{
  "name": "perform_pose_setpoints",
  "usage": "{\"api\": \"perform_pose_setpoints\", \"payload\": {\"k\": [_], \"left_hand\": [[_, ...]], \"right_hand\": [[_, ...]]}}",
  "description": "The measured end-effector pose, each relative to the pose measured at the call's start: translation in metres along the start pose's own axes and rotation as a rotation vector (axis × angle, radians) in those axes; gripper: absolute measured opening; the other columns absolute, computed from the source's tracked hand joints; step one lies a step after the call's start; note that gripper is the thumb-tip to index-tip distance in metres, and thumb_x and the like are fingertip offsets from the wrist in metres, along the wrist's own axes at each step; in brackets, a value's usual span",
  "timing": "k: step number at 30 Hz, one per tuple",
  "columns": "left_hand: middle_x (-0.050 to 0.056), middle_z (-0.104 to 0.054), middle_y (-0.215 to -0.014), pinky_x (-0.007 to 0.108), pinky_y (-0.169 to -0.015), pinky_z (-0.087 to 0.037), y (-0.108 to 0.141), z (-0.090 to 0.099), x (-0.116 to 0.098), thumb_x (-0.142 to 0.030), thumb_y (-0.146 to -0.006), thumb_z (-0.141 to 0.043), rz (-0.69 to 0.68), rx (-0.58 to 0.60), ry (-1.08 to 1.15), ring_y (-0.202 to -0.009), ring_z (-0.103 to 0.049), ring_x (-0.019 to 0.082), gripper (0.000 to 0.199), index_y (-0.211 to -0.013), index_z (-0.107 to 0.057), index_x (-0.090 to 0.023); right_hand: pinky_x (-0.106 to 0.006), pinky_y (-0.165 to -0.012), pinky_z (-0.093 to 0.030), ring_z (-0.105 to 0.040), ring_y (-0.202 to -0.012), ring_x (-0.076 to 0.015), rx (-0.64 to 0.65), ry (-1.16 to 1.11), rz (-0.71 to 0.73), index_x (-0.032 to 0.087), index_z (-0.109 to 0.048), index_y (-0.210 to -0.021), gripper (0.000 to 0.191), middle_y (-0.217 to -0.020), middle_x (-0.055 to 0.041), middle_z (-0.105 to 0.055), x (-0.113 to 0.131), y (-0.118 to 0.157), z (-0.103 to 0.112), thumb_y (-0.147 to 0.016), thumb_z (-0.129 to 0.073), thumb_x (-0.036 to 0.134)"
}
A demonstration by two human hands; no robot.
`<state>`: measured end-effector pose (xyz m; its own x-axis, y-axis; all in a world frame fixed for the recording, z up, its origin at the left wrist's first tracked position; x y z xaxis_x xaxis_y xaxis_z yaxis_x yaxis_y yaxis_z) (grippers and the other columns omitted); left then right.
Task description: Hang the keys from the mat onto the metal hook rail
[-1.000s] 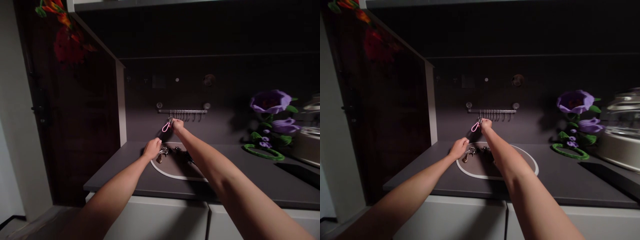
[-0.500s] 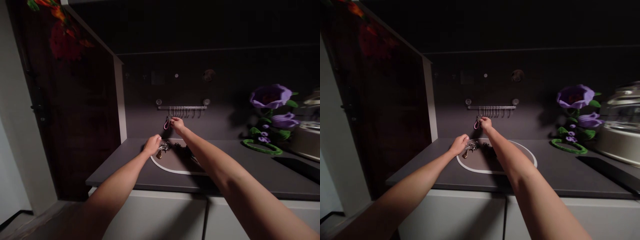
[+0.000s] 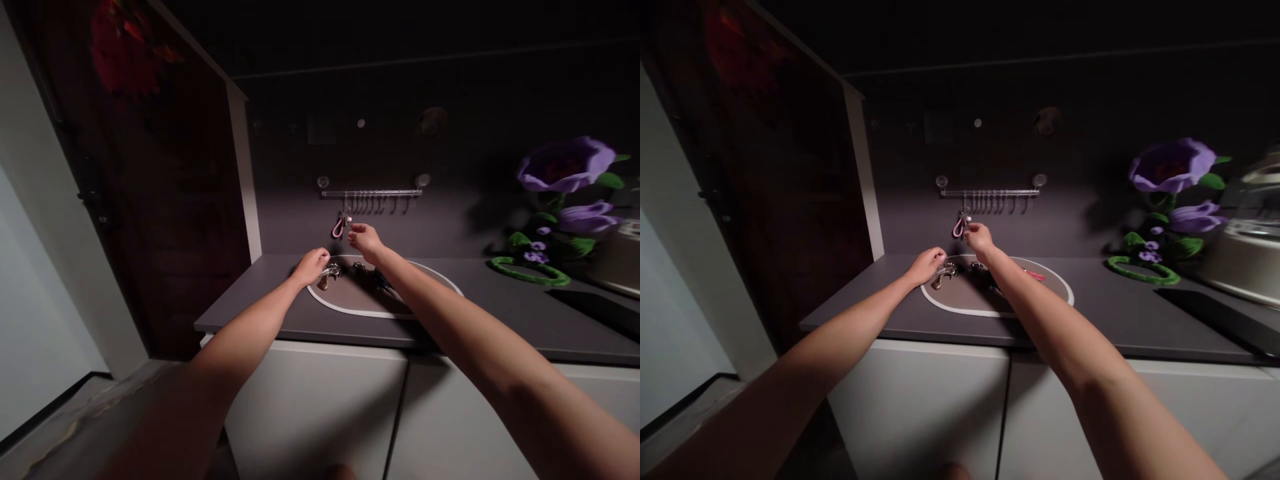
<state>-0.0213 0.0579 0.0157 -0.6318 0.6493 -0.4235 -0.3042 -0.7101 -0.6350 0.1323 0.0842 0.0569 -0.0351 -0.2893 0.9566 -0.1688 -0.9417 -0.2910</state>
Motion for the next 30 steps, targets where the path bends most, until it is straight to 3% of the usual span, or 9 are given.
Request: {"api": "perform_pose_setpoints", "payload": {"k": [5, 10, 15, 20, 30], "left_hand": [[0.004, -0.059, -0.086, 0.027, -0.076, -0.039, 0.002, -0.002, -0.003, -0.023, -0.082, -0.041, -0.026, 0.046, -0.051, -0.082, -0.052, 0.015, 0.019, -0.086, -0.059, -0.017], [0.004, -0.057, -0.087, 0.026, -0.077, -0.041, 0.005, -0.002, -0.005, -0.021, -0.081, -0.045, -0.024, 0.078, -0.1, -0.083, -0.052, 0.015, 0.017, -0.087, -0.06, -0.018], [0.003, -0.056, -0.086, 0.026, -0.077, -0.041, 0.003, -0.006, 0.0, -0.018, -0.078, -0.05, -0.003, 0.106, -0.151, -0.082, -0.052, 0.015, 0.013, -0.083, -0.062, -0.018], [0.003, -0.055, -0.082, 0.027, -0.074, -0.04, 0.0, -0.006, 0.005, -0.018, -0.078, -0.051, 0.025, 0.079, -0.179, -0.079, -0.051, 0.015, 0.011, -0.077, -0.062, -0.017], [0.003, -0.055, -0.075, 0.028, -0.075, -0.041, -0.003, 0.003, 0.004, -0.016, -0.08, -0.046, 0.026, -0.024, -0.134, -0.077, -0.05, 0.015, 0.013, -0.071, -0.056, -0.015]], "right_hand": [[-0.023, -0.064, -0.045, -0.056, -0.065, -0.0084, 0.13, 0.151, 0.135, 0.012, -0.058, -0.091, 0.017, -0.082, -0.0056, -0.064, -0.003, 0.024, -0.002, -0.074, -0.054, 0.011], [-0.027, -0.079, -0.045, -0.061, -0.078, -0.0124, 0.236, 0.528, 0.401, 0.013, -0.062, -0.093, 0.018, -0.087, -0.0068, -0.067, 0.001, 0.043, -0.008, -0.076, -0.054, 0.012], [-0.027, -0.079, -0.043, -0.061, -0.085, -0.0161, 0.31, 0.822, 0.559, 0.014, -0.063, -0.098, 0.023, -0.091, -0.0084, -0.068, 0.002, 0.052, -0.019, -0.078, -0.051, 0.012], [-0.026, -0.08, -0.042, -0.061, -0.09, -0.018, 0.3, 0.911, 0.59, 0.014, -0.064, -0.097, 0.024, -0.098, -0.0098, -0.067, -0.002, 0.051, -0.025, -0.078, -0.049, 0.012], [-0.027, -0.084, -0.042, -0.058, -0.095, -0.0183, 0.241, 0.869, 0.532, 0.012, -0.064, -0.098, 0.026, -0.101, -0.0114, -0.065, -0.006, 0.051, -0.03, -0.08, -0.045, 0.012]]}}
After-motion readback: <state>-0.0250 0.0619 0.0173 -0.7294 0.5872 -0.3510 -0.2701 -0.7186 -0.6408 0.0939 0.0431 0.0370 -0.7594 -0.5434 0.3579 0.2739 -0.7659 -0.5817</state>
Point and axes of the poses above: each hand's wrist, its own y-axis away from the middle knuckle, its own z-axis out of the back of the hand, x = y × z, the point moved 7 cm from there along -y, towards the middle knuckle
